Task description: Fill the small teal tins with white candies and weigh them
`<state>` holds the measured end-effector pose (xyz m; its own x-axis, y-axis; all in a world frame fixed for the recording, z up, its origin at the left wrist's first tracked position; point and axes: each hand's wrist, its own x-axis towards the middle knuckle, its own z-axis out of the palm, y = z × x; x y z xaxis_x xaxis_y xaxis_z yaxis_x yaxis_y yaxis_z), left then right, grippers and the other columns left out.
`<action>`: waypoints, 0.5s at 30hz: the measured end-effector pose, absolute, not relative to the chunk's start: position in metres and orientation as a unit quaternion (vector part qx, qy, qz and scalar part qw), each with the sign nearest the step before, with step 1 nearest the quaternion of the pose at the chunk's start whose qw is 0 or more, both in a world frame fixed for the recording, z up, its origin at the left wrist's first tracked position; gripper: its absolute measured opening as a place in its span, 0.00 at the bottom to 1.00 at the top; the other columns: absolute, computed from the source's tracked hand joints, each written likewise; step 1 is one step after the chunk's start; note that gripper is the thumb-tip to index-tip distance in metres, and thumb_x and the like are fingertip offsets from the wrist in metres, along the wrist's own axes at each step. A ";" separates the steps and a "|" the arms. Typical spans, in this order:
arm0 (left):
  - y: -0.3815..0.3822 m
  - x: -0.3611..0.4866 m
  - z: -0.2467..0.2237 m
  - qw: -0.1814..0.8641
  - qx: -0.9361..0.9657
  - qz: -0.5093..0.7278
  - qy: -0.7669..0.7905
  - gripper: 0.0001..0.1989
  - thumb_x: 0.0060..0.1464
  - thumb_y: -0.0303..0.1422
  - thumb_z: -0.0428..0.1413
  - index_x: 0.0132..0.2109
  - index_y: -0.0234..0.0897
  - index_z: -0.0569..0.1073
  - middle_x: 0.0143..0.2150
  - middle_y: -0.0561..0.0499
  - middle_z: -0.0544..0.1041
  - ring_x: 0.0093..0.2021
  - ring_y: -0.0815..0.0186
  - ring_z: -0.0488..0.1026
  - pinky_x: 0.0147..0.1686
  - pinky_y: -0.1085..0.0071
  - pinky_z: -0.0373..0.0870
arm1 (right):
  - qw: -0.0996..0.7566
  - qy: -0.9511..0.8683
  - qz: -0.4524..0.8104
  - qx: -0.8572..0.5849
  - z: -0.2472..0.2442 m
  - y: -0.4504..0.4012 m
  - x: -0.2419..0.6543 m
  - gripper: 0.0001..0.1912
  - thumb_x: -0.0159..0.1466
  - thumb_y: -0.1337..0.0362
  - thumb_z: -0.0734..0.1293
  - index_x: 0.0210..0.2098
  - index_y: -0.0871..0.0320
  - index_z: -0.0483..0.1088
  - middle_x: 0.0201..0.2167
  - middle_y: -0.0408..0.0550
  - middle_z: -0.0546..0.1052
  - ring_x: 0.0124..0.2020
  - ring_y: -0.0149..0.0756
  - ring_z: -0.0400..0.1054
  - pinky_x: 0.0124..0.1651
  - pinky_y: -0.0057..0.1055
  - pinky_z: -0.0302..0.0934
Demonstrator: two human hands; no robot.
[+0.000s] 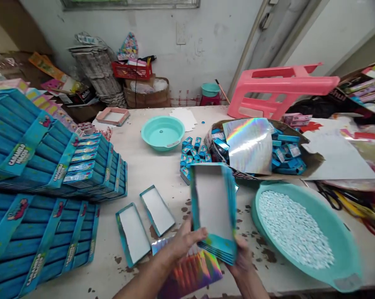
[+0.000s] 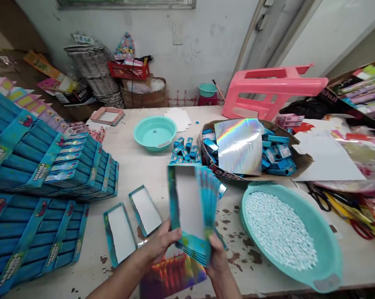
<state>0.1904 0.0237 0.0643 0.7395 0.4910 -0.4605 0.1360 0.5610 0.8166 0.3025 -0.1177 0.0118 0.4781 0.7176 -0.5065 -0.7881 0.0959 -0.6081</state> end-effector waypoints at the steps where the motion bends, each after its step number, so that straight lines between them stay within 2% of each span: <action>1: 0.027 0.186 0.066 0.830 0.404 0.132 0.362 0.34 0.39 0.44 0.65 0.54 0.42 0.70 0.48 0.44 0.77 0.51 0.49 0.72 0.51 0.52 0.68 | 0.731 -0.001 0.528 -0.433 0.016 -0.087 0.298 0.27 0.48 0.49 0.70 0.44 0.56 0.74 0.38 0.52 0.80 0.47 0.55 0.71 0.51 0.55 0.62; 3: 0.045 0.179 0.059 0.815 0.343 0.216 0.415 0.29 0.40 0.41 0.65 0.51 0.37 0.72 0.40 0.43 0.79 0.43 0.51 0.76 0.46 0.54 0.71 | 0.704 -0.090 0.547 -0.443 0.024 -0.033 0.289 0.28 0.48 0.50 0.71 0.45 0.56 0.73 0.42 0.51 0.79 0.51 0.54 0.68 0.53 0.52 0.62; 5: 0.081 0.172 0.041 0.753 0.316 0.306 0.489 0.27 0.38 0.37 0.66 0.47 0.33 0.72 0.36 0.45 0.79 0.37 0.56 0.77 0.42 0.59 0.74 | 0.671 -0.175 0.492 -0.526 0.029 0.005 0.285 0.25 0.52 0.51 0.70 0.47 0.54 0.72 0.49 0.49 0.75 0.57 0.49 0.62 0.58 0.48 0.58; 8: 0.153 0.158 0.003 0.617 0.313 0.440 0.573 0.19 0.39 0.30 0.64 0.42 0.32 0.73 0.35 0.48 0.78 0.34 0.64 0.76 0.40 0.66 0.74 | 0.635 -0.233 0.373 -0.635 0.029 0.020 0.298 0.22 0.59 0.51 0.65 0.50 0.52 0.70 0.54 0.49 0.70 0.58 0.44 0.60 0.59 0.44 0.56; 10: 0.203 0.153 -0.023 0.512 0.342 0.494 0.614 0.18 0.42 0.27 0.61 0.44 0.34 0.71 0.38 0.50 0.77 0.35 0.68 0.75 0.40 0.69 0.73 | 0.621 -0.248 0.295 -0.682 0.023 0.005 0.318 0.21 0.62 0.53 0.62 0.52 0.53 0.68 0.53 0.51 0.70 0.55 0.43 0.63 0.57 0.43 0.59; 12: 0.249 0.154 -0.045 0.427 0.402 0.466 0.663 0.20 0.45 0.27 0.59 0.47 0.35 0.69 0.39 0.50 0.76 0.35 0.68 0.75 0.37 0.69 0.73 | 0.588 -0.268 0.188 -0.740 0.014 -0.023 0.347 0.19 0.63 0.56 0.62 0.51 0.55 0.68 0.51 0.53 0.70 0.53 0.42 0.64 0.55 0.44 0.60; 15: 0.304 0.164 -0.066 0.285 0.514 0.374 0.718 0.18 0.49 0.27 0.55 0.49 0.32 0.65 0.37 0.49 0.75 0.34 0.65 0.74 0.32 0.67 0.73 | 0.486 -0.290 0.036 -0.823 -0.007 -0.069 0.395 0.19 0.62 0.61 0.60 0.51 0.56 0.67 0.52 0.55 0.67 0.56 0.45 0.60 0.59 0.49 0.55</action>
<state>0.1644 0.3041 -0.0661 -0.3089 0.9508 -0.0255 0.5244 0.1927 0.8294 0.3952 -0.0687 -0.0069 0.8290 0.5130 0.2226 0.4426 -0.3587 -0.8218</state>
